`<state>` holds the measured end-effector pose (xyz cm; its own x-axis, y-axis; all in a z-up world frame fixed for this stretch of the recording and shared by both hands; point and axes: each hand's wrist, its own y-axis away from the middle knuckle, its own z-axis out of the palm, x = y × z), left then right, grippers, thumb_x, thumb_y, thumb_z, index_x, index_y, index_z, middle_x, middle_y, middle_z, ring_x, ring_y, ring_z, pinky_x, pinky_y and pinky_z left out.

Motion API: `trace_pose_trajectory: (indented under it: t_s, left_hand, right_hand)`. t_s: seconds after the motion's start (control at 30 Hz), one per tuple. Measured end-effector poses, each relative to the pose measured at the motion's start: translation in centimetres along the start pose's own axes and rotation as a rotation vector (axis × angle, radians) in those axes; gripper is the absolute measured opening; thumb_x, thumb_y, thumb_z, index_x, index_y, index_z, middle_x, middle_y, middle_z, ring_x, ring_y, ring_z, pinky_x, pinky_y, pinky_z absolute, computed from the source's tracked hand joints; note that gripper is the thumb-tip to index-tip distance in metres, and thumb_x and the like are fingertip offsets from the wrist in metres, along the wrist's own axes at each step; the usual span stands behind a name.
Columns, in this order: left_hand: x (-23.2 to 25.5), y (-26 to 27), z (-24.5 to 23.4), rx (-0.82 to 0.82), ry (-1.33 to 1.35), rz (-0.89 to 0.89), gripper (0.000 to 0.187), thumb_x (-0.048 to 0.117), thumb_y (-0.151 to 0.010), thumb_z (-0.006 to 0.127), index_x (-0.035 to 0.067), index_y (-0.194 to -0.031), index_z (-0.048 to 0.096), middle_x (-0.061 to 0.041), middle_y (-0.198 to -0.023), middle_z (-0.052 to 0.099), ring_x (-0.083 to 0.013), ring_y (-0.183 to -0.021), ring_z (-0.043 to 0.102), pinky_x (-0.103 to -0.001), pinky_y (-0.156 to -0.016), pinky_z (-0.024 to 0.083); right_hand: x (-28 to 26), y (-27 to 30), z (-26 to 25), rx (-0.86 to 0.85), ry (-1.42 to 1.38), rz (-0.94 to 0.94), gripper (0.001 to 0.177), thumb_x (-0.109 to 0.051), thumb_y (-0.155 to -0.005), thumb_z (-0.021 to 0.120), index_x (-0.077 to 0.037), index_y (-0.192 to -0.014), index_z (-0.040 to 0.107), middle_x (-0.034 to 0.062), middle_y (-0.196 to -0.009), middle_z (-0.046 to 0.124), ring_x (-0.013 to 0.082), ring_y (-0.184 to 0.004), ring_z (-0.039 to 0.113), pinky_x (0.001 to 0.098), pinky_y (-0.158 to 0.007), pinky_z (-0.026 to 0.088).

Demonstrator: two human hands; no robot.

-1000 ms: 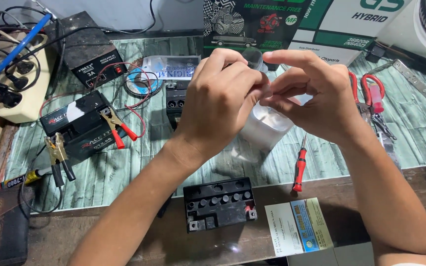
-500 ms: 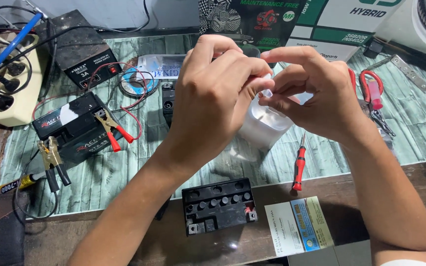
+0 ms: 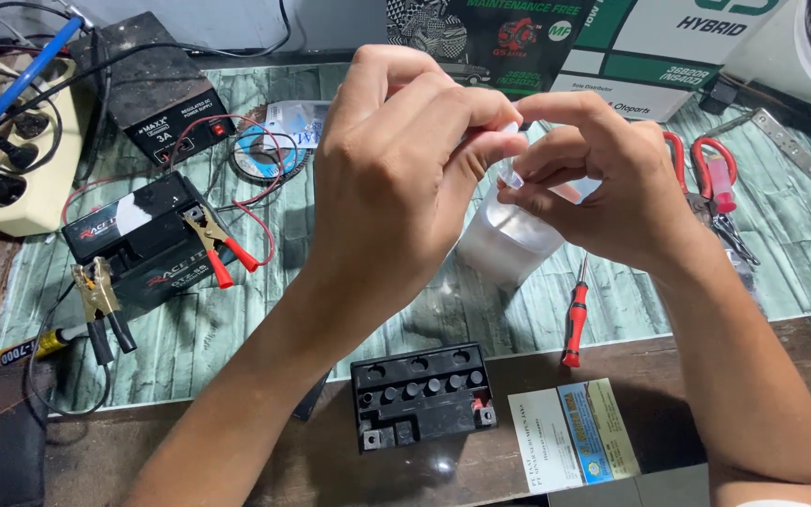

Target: Filling the individual cells of a lead-acid battery with electrolyte using a syringe

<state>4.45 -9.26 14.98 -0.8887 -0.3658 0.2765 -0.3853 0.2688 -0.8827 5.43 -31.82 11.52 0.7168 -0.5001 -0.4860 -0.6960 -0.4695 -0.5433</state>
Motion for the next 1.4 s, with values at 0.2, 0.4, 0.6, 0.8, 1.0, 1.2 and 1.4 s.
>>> trace_pose_trajectory:
  t_s: [0.2, 0.4, 0.6, 0.8, 1.0, 1.2, 1.4]
  left_hand:
    - [0.4, 0.0, 0.0, -0.003, 0.033, -0.028, 0.009, 0.010, -0.105, 0.065, 0.002, -0.102, 0.066, -0.008, -0.093, 0.067, -0.0310, -0.097, 0.051, -0.039, -0.084, 0.048]
    - [-0.1, 0.8, 0.9, -0.014, -0.001, -0.148, 0.037, 0.037, -0.100, 0.066, 0.006, -0.120, 0.064, -0.005, -0.102, 0.068, -0.0272, -0.104, 0.062, -0.039, -0.095, 0.050]
    - [-0.7, 1.1, 0.9, -0.003, -0.016, -0.145, 0.024, 0.025, -0.100, 0.072, 0.005, -0.113, 0.068, -0.005, -0.098, 0.069, -0.0268, -0.099, 0.061, -0.038, -0.089, 0.050]
    - [-0.9, 1.1, 0.6, -0.007, -0.046, -0.138, 0.021, 0.025, -0.100, 0.070, 0.005, -0.106, 0.069, -0.004, -0.096, 0.071, -0.0276, -0.098, 0.060, -0.037, -0.086, 0.051]
    - [-0.8, 1.1, 0.5, -0.015, -0.050, -0.153, 0.019, 0.025, -0.100, 0.071, 0.006, -0.102, 0.071, -0.003, -0.095, 0.073, -0.0261, -0.097, 0.060, -0.037, -0.084, 0.050]
    - [-1.1, 1.5, 1.0, -0.019, -0.052, -0.151, 0.022, 0.027, -0.099, 0.073, 0.007, -0.104, 0.071, -0.002, -0.096, 0.074, -0.0256, -0.096, 0.060, -0.037, -0.082, 0.052]
    - [-1.1, 1.3, 0.6, -0.020, -0.048, -0.137, 0.026, 0.030, -0.100, 0.068, 0.005, -0.105, 0.070, -0.004, -0.093, 0.071, -0.0271, -0.096, 0.060, -0.038, -0.086, 0.050]
  right_hand:
    - [-0.9, 0.1, -0.3, 0.000, -0.013, 0.041, 0.062, 0.003, -0.090, 0.084, 0.000, -0.138, 0.046, 0.0120, -0.088, 0.075, 0.0142, -0.081, 0.073, 0.0289, -0.080, 0.064]
    - [-1.2, 0.3, -0.7, 0.069, 0.028, 0.024, 0.057, 0.004, -0.097, 0.079, -0.001, -0.142, 0.043, 0.0092, -0.098, 0.073, 0.0171, -0.088, 0.076, 0.0303, -0.087, 0.065]
    - [-1.2, 0.2, -1.1, 0.180, -0.001, 0.096, 0.069, 0.005, -0.095, 0.088, 0.002, -0.143, 0.039, 0.0221, -0.113, 0.068, 0.0240, -0.092, 0.073, 0.0319, -0.084, 0.064]
    - [-0.6, 0.2, -1.1, 0.182, 0.001, 0.111, 0.071, 0.006, -0.094, 0.089, 0.002, -0.145, 0.040, 0.0177, -0.095, 0.067, 0.0214, -0.088, 0.071, 0.0309, -0.084, 0.063]
    - [-1.1, 0.0, -1.2, 0.185, -0.025, 0.100, 0.076, 0.007, -0.091, 0.093, 0.002, -0.146, 0.042, 0.0182, -0.094, 0.065, 0.0207, -0.086, 0.069, 0.0318, -0.087, 0.064]
    - [-0.2, 0.4, -1.0, 0.174, -0.001, 0.045, 0.068, 0.007, -0.095, 0.089, 0.002, -0.141, 0.039, 0.0247, -0.117, 0.067, 0.0266, -0.091, 0.073, 0.0335, -0.084, 0.064]
    - [-0.8, 0.4, -1.3, 0.178, -0.200, 0.091, 0.062, 0.014, -0.093, 0.080, 0.006, -0.142, 0.041, 0.0283, -0.134, 0.058, 0.0286, -0.098, 0.071, 0.0352, -0.092, 0.065]
